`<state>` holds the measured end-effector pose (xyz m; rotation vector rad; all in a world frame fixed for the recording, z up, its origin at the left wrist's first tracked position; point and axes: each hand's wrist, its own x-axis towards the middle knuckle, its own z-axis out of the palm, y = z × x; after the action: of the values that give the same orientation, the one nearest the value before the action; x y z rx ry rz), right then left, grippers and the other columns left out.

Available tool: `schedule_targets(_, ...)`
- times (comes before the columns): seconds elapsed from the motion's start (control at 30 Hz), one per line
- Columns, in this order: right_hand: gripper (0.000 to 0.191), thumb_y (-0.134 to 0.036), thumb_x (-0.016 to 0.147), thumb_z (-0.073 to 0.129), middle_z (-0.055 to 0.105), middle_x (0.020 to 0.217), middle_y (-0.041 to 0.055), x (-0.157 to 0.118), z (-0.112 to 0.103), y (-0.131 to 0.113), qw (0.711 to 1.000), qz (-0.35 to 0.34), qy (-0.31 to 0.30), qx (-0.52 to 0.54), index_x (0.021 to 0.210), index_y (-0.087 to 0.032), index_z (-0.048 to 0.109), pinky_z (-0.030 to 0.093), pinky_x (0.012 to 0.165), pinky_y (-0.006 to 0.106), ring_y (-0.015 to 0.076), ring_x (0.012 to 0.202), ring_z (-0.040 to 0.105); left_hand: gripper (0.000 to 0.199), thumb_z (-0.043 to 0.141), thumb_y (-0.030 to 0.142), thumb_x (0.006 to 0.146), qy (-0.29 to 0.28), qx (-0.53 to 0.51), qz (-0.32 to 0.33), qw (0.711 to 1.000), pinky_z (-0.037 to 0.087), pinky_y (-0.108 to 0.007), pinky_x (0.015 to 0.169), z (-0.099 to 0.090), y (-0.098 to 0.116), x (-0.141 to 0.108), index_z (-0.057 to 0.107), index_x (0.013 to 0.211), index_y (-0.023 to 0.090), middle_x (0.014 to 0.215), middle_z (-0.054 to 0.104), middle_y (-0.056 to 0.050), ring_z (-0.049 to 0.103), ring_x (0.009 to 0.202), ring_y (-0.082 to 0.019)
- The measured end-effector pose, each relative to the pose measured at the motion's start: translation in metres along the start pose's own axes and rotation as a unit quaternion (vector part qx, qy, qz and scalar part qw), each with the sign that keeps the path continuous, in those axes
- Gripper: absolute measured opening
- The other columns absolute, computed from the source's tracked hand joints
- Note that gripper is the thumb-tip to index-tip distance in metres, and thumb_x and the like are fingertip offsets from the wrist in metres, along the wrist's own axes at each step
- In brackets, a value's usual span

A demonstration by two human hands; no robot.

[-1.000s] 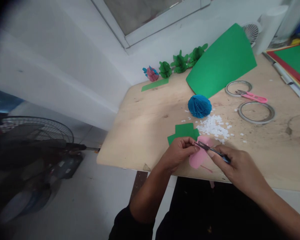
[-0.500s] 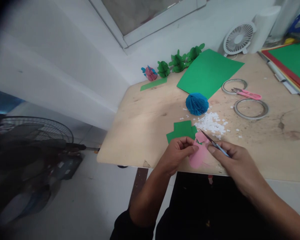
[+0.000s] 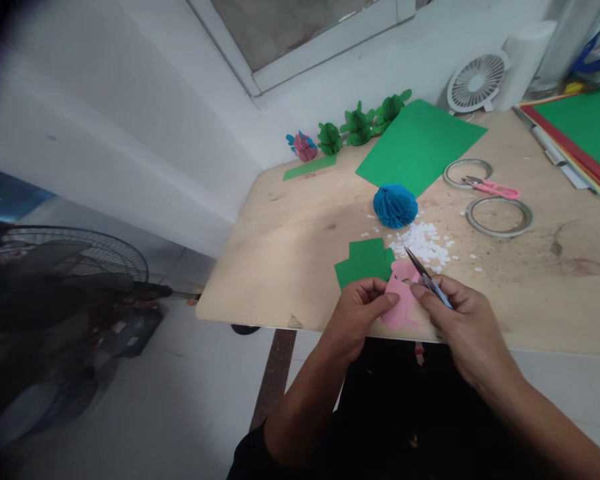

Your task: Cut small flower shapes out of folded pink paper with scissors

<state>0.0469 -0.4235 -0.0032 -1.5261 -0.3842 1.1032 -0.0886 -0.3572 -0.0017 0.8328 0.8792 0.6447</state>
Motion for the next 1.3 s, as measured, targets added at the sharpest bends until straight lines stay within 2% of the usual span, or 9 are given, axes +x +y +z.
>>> schedule_targets(0.07, 0.046, -0.059, 0.058, 0.087, 0.042, 0.053, -0.0063, -0.003, -0.001, -0.001, 1.0, -0.016, 0.002, 0.013, 0.078, -0.019, 0.075, 0.021, 0.045, 0.022, 0.0089, 0.051, 0.03, 0.038, 0.088, 0.042, 0.057, 0.024, -0.017, 0.02, 0.999, 0.037, -0.023, 0.06, 0.001, 0.0, -0.001, 0.065, 0.066, 0.015, 0.062, 0.061, 0.002, 0.049, 0.057, -0.007)
schedule_targets(0.13, 0.047, -0.066, 0.066, 0.078, 0.037, 0.052, -0.006, -0.007, -0.003, 0.001, 0.999, -0.044, 0.001, 0.028, 0.071, -0.02, 0.071, 0.023, 0.045, 0.024, 0.0101, 0.05, 0.028, 0.034, 0.088, 0.039, 0.058, 0.038, -0.033, 0.033, 0.998, 0.038, -0.023, 0.06, 0.002, 0.001, -0.003, 0.065, 0.066, 0.015, 0.062, 0.062, 0.002, 0.049, 0.056, -0.007)
schedule_targets(0.23, 0.054, -0.067, 0.074, 0.071, 0.039, 0.052, -0.0025, -0.016, -0.004, 0.007, 0.997, -0.071, -0.01, 0.017, 0.052, -0.021, 0.055, 0.029, 0.047, 0.027, 0.0126, 0.052, 0.032, 0.031, 0.087, 0.036, 0.058, 0.05, -0.051, 0.04, 0.997, 0.039, -0.023, 0.06, 0.004, 0.002, -0.004, 0.066, 0.066, 0.015, 0.063, 0.063, 0.002, 0.049, 0.057, -0.008)
schedule_targets(0.3, 0.059, -0.069, 0.076, 0.068, 0.038, 0.051, -0.0017, -0.022, -0.003, 0.013, 0.998, -0.063, -0.022, -0.003, 0.047, -0.022, 0.047, 0.031, 0.048, 0.028, 0.0135, 0.053, 0.033, 0.028, 0.085, 0.034, 0.059, 0.059, -0.06, 0.045, 0.995, 0.039, -0.023, 0.061, 0.006, 0.002, -0.005, 0.066, 0.066, 0.015, 0.063, 0.063, 0.002, 0.049, 0.057, -0.007)
schedule_targets(0.47, 0.057, -0.067, 0.083, 0.063, 0.037, 0.053, -0.0023, -0.03, 0.001, 0.023, 0.997, -0.054, -0.052, -0.009, 0.05, -0.023, 0.047, 0.033, 0.049, 0.028, 0.0134, 0.052, 0.032, 0.024, 0.083, 0.031, 0.06, 0.072, -0.062, 0.055, 0.994, 0.038, -0.023, 0.062, 0.009, 0.003, -0.006, 0.067, 0.067, 0.015, 0.063, 0.063, 0.002, 0.048, 0.058, -0.008)
schedule_targets(0.57, 0.056, -0.064, 0.085, 0.062, 0.036, 0.053, -0.0021, -0.029, 0.003, 0.023, 0.996, -0.061, -0.067, -0.007, 0.051, -0.024, 0.045, 0.037, 0.049, 0.028, 0.0141, 0.053, 0.035, 0.026, 0.084, 0.034, 0.061, 0.063, -0.052, 0.058, 0.995, 0.04, -0.024, 0.063, 0.009, 0.003, -0.008, 0.067, 0.066, 0.015, 0.064, 0.063, 0.002, 0.049, 0.059, -0.008)
schedule_targets(0.73, 0.054, -0.062, 0.087, 0.062, 0.035, 0.053, -0.003, -0.029, 0.004, 0.022, 0.995, -0.059, -0.081, 0.002, 0.053, -0.024, 0.044, 0.037, 0.044, 0.025, 0.0127, 0.05, 0.033, 0.029, 0.084, 0.036, 0.062, 0.046, -0.028, 0.057, 0.997, 0.04, -0.025, 0.064, 0.009, 0.003, -0.009, 0.065, 0.067, 0.015, 0.065, 0.063, 0.001, 0.05, 0.059, -0.009)
schedule_targets(1.3, 0.051, -0.063, 0.081, 0.067, 0.033, 0.052, -0.0043, -0.025, 0.004, 0.022, 0.998, -0.031, -0.047, -0.001, 0.056, -0.024, 0.047, 0.034, 0.041, 0.024, 0.0115, 0.048, 0.03, 0.03, 0.084, 0.038, 0.063, 0.034, -0.016, 0.054, 0.998, 0.042, -0.024, 0.061, 0.009, 0.007, -0.007, 0.066, 0.068, 0.015, 0.064, 0.064, 0.001, 0.051, 0.057, -0.008)
